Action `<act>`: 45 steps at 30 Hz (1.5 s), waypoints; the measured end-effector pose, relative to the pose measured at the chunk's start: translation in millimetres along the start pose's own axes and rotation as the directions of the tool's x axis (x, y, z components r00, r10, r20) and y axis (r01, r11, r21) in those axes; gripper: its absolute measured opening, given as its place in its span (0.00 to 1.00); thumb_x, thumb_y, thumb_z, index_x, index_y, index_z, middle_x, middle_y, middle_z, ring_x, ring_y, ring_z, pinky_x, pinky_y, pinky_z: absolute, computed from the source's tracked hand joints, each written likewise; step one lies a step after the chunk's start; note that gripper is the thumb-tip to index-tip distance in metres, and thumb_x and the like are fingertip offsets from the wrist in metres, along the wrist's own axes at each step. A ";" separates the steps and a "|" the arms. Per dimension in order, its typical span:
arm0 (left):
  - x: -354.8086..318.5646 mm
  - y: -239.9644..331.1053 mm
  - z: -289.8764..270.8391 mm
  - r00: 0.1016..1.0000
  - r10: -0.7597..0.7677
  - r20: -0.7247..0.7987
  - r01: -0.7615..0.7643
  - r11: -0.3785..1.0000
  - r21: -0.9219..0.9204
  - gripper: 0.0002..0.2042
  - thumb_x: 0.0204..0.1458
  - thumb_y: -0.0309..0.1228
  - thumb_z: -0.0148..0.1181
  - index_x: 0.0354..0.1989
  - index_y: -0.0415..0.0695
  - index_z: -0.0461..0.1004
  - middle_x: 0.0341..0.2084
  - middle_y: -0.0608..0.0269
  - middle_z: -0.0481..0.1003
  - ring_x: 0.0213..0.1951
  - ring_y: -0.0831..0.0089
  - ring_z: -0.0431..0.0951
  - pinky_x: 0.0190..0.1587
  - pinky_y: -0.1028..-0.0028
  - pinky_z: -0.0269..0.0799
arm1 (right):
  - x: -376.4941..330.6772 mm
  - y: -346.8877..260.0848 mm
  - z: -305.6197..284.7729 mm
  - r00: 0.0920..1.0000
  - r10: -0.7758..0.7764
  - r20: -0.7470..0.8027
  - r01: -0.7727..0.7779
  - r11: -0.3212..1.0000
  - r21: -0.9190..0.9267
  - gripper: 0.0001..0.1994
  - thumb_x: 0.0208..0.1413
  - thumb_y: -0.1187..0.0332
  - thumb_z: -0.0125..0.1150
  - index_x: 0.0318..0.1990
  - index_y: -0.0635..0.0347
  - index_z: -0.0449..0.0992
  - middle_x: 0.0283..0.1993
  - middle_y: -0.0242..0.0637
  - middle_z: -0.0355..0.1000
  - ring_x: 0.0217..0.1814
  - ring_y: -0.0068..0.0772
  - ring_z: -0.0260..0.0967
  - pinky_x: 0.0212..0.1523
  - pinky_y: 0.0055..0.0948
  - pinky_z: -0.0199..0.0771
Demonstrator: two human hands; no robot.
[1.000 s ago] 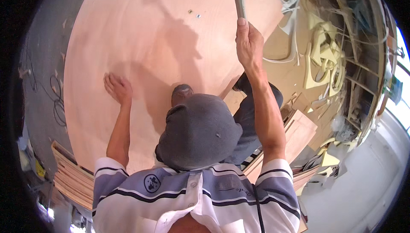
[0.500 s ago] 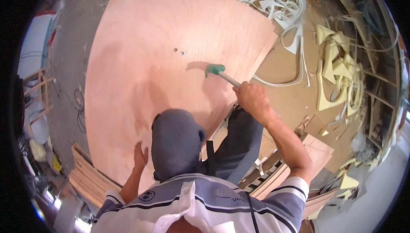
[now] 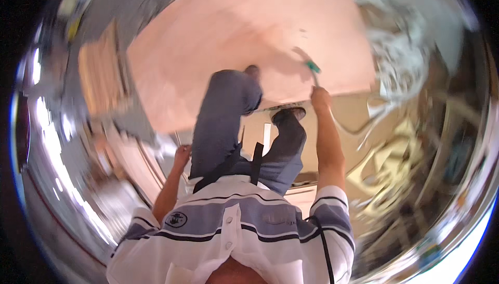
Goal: Hammering small nails or pins into large plywood panels to assemble or reinforce them.
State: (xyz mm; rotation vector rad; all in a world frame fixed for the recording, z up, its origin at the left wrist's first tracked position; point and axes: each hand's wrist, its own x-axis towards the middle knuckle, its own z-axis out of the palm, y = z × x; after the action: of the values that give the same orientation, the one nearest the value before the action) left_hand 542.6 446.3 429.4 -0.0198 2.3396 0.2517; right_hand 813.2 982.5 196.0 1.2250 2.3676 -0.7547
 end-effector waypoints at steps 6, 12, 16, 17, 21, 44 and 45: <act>-164.3 -62.1 31.6 0.935 -0.350 0.065 0.288 0.635 -0.717 0.16 0.49 0.40 0.61 0.39 0.38 0.75 0.27 0.62 0.76 0.28 0.76 0.73 0.27 0.74 0.67 | 7.5 -65.4 -49.6 0.901 0.266 0.343 -0.360 0.900 0.245 0.26 0.53 0.49 0.51 0.27 0.72 0.74 0.18 0.45 0.69 0.19 0.41 0.69 0.20 0.38 0.69; -282.4 -143.3 229.4 0.826 -0.564 -0.001 0.429 0.629 -0.648 0.14 0.45 0.39 0.63 0.20 0.41 0.72 0.17 0.61 0.72 0.23 0.74 0.71 0.26 0.71 0.67 | -9.7 -82.7 -23.1 0.927 0.026 0.374 -0.082 0.987 0.135 0.26 0.52 0.47 0.54 0.19 0.65 0.69 0.13 0.37 0.63 0.11 0.33 0.60 0.13 0.33 0.60; -367.9 -215.0 454.6 0.872 -0.480 -0.099 0.444 0.859 -0.255 0.17 0.49 0.41 0.52 0.20 0.41 0.77 0.21 0.46 0.75 0.27 0.54 0.77 0.29 0.58 0.69 | -59.0 -139.7 -19.3 0.805 0.110 0.584 -0.310 0.916 0.255 0.23 0.53 0.50 0.57 0.15 0.56 0.64 0.11 0.30 0.57 0.08 0.26 0.52 0.09 0.25 0.49; -367.5 -227.4 452.1 0.863 -0.487 -0.133 0.439 0.854 -0.278 0.17 0.49 0.41 0.52 0.20 0.41 0.77 0.21 0.46 0.75 0.27 0.54 0.77 0.29 0.58 0.69 | -72.6 -159.0 -25.5 0.782 0.129 0.609 -0.276 0.949 0.153 0.23 0.52 0.49 0.58 0.17 0.57 0.64 0.13 0.30 0.57 0.09 0.25 0.51 0.09 0.25 0.50; -367.0 -242.7 458.3 0.852 -0.515 -0.093 0.382 0.734 -0.562 0.18 0.49 0.43 0.52 0.19 0.41 0.77 0.21 0.46 0.75 0.26 0.54 0.77 0.30 0.58 0.70 | -98.3 -170.0 -7.0 0.792 0.136 0.595 -0.229 0.970 0.083 0.21 0.50 0.53 0.61 0.16 0.57 0.64 0.12 0.32 0.58 0.10 0.26 0.55 0.11 0.28 0.53; 408.8 -949.9 -78.3 0.745 -0.447 -0.495 0.312 0.890 -0.334 0.14 0.46 0.28 0.47 0.38 0.42 0.77 0.37 0.44 0.75 0.43 0.47 0.74 0.47 0.57 0.70 | -159.3 -732.5 269.0 0.900 0.191 0.391 -0.013 0.910 -0.414 0.25 0.63 0.49 0.42 0.16 0.52 0.56 0.07 0.25 0.49 0.04 0.21 0.47 0.03 0.25 0.46; 450.1 -955.9 -66.3 0.741 -0.462 -0.488 0.274 0.871 -0.408 0.14 0.46 0.28 0.48 0.38 0.43 0.77 0.38 0.46 0.75 0.43 0.49 0.75 0.47 0.59 0.70 | -156.2 -735.7 259.6 0.915 0.258 0.310 -0.095 0.885 -0.455 0.25 0.62 0.47 0.41 0.16 0.50 0.56 0.07 0.23 0.49 0.04 0.19 0.47 0.03 0.24 0.44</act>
State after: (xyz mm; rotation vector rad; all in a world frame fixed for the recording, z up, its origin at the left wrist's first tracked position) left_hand 264.8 -475.5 -10.9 -0.8306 2.7897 0.4601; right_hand 310.1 373.2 289.0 0.9933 1.9408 -0.3276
